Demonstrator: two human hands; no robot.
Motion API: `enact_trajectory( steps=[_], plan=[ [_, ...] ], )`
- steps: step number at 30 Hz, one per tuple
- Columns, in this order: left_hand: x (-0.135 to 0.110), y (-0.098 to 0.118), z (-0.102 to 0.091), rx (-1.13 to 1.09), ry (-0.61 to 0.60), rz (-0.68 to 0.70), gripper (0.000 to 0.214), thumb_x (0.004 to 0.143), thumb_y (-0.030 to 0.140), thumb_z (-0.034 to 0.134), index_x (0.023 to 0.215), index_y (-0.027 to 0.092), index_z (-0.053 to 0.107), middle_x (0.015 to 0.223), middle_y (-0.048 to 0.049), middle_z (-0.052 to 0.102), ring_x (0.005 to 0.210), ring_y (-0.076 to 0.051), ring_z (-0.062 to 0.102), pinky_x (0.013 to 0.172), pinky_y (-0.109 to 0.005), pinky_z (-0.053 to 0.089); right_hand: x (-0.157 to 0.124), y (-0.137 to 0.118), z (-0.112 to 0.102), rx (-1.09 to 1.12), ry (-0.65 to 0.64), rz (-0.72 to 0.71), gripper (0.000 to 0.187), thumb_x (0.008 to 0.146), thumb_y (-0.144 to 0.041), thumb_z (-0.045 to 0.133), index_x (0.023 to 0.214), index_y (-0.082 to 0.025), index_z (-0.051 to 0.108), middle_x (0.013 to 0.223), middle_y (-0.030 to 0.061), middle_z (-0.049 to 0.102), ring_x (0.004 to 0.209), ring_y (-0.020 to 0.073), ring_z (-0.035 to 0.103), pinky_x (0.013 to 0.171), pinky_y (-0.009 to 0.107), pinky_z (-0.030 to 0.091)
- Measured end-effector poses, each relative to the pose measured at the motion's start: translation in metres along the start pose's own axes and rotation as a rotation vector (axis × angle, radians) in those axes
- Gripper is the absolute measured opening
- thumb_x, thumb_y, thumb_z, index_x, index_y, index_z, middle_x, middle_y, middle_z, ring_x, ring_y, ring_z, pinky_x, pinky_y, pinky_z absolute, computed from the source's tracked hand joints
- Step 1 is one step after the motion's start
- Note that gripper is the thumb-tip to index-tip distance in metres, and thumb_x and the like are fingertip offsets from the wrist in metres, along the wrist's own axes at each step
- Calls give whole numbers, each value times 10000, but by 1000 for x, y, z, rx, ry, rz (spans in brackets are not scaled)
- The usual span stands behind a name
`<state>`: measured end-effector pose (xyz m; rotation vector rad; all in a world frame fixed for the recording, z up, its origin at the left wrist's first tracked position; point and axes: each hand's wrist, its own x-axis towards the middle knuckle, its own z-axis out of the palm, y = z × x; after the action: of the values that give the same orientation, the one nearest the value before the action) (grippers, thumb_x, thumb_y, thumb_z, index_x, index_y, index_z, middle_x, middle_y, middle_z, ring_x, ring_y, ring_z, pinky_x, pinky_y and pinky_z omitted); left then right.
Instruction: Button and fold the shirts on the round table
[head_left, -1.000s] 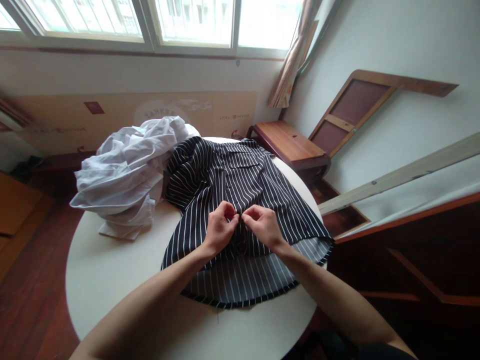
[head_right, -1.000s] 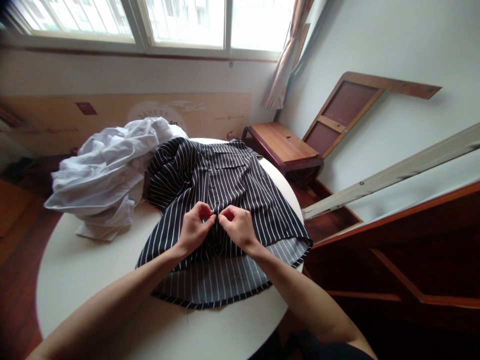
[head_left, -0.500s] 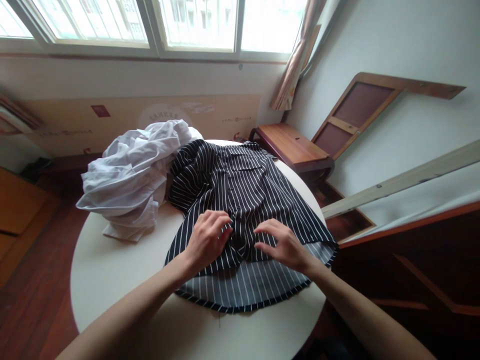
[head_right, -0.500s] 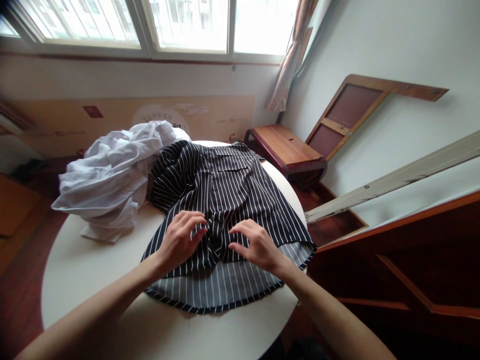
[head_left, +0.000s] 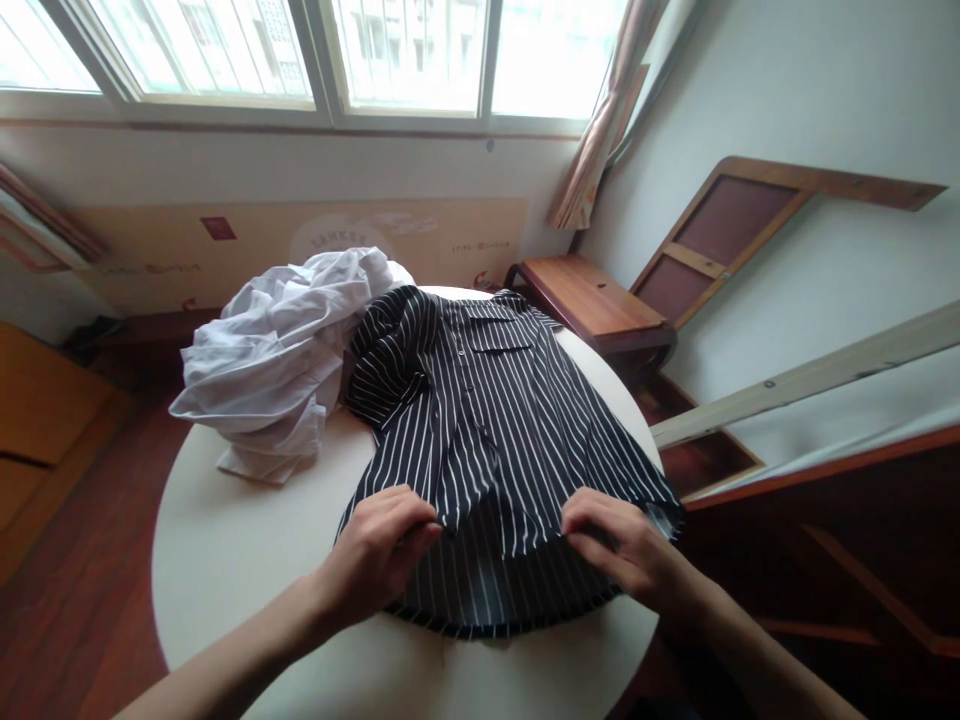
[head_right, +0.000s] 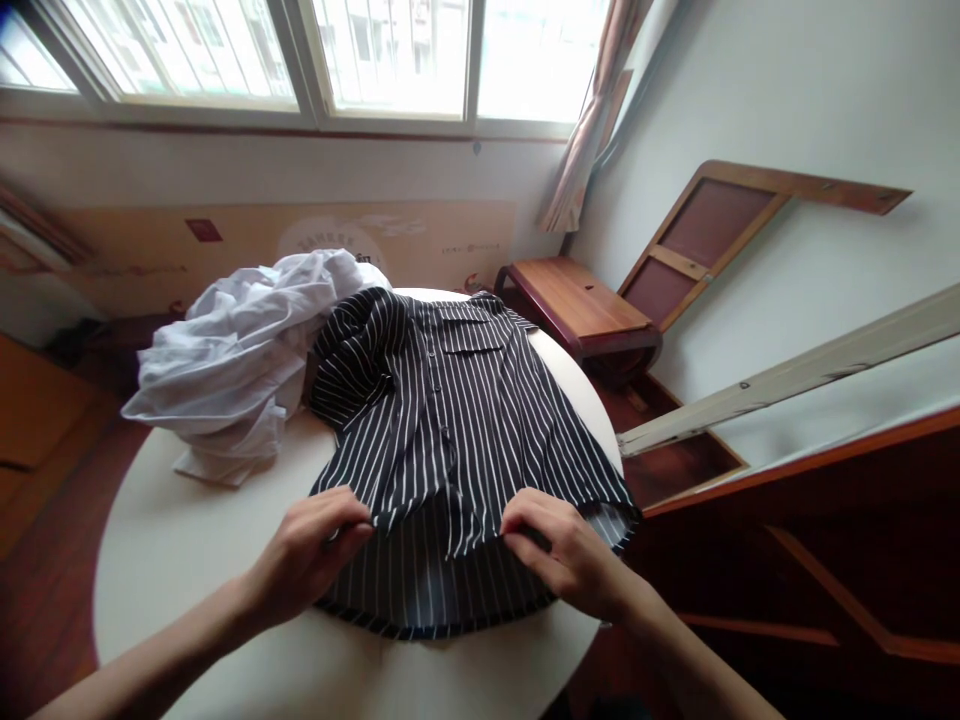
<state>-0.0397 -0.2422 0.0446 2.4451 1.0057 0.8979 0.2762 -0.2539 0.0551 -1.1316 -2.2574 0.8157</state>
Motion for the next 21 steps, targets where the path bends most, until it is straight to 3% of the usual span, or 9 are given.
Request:
enact_trajectory(
  steps=[2, 5, 9, 12, 14, 15, 19, 21],
  plan=[
    [-2, 11, -8, -25, -74, 60, 162, 925, 210, 453, 789, 185, 537, 634, -9, 556, 582, -119, 495, 554, -250, 356, -2, -12, -10, -8, -94, 23, 99, 893, -173, 486, 843, -211, 563, 821, 43, 600, 778, 161, 568, 705, 282, 469],
    [-11, 20, -5, 19, -360, 146, 180, 899, 210, 492, 725, 193, 536, 574, 18, 541, 496, -104, 462, 503, -256, 317, -4, -21, -7, -113, -334, 23, 114, 843, -132, 528, 809, -211, 602, 796, 26, 616, 755, 159, 575, 680, 269, 451],
    [-19, 22, 7, -64, -717, 95, 79, 771, 169, 651, 731, 210, 597, 516, 60, 548, 430, -85, 457, 430, -221, 279, -4, -22, 9, -113, -671, 13, 144, 772, -89, 593, 779, -215, 663, 754, -8, 653, 701, 146, 612, 641, 243, 439],
    [-5, 12, -1, -206, -804, 110, 99, 739, 204, 708, 823, 224, 660, 589, 55, 606, 492, -88, 527, 465, -188, 343, 11, -14, 4, 81, -871, 24, 192, 757, -181, 683, 944, -221, 695, 745, -21, 671, 654, 133, 627, 569, 211, 431],
    [19, -7, -15, -186, -665, 75, 117, 781, 296, 691, 864, 216, 668, 692, 26, 641, 598, -107, 574, 550, -199, 407, 36, -1, -10, 216, -847, 51, 300, 779, -265, 685, 1074, -216, 667, 807, -9, 687, 699, 132, 643, 600, 207, 462],
    [35, -20, -24, -109, -527, 31, 137, 809, 335, 661, 864, 209, 664, 750, 7, 651, 674, -128, 590, 612, -221, 432, 53, 9, -19, 245, -757, 71, 302, 803, -290, 659, 1094, -211, 658, 852, 3, 692, 739, 135, 649, 643, 217, 482],
    [103, -90, -61, 321, 208, -215, 166, 866, 333, 564, 932, 200, 639, 952, -65, 645, 921, -217, 574, 842, -350, 442, 140, 68, -51, 72, -65, 177, 260, 828, -292, 608, 1050, -161, 650, 1014, 78, 677, 897, 181, 644, 797, 315, 512],
    [132, -123, -74, 494, 353, -312, 247, 865, 321, 544, 1063, 189, 612, 1099, -112, 617, 1038, -272, 535, 899, -404, 418, 184, 98, -58, -115, 177, 236, 331, 815, -266, 626, 1120, -137, 622, 1115, 127, 649, 982, 216, 629, 870, 362, 494]
  ],
)
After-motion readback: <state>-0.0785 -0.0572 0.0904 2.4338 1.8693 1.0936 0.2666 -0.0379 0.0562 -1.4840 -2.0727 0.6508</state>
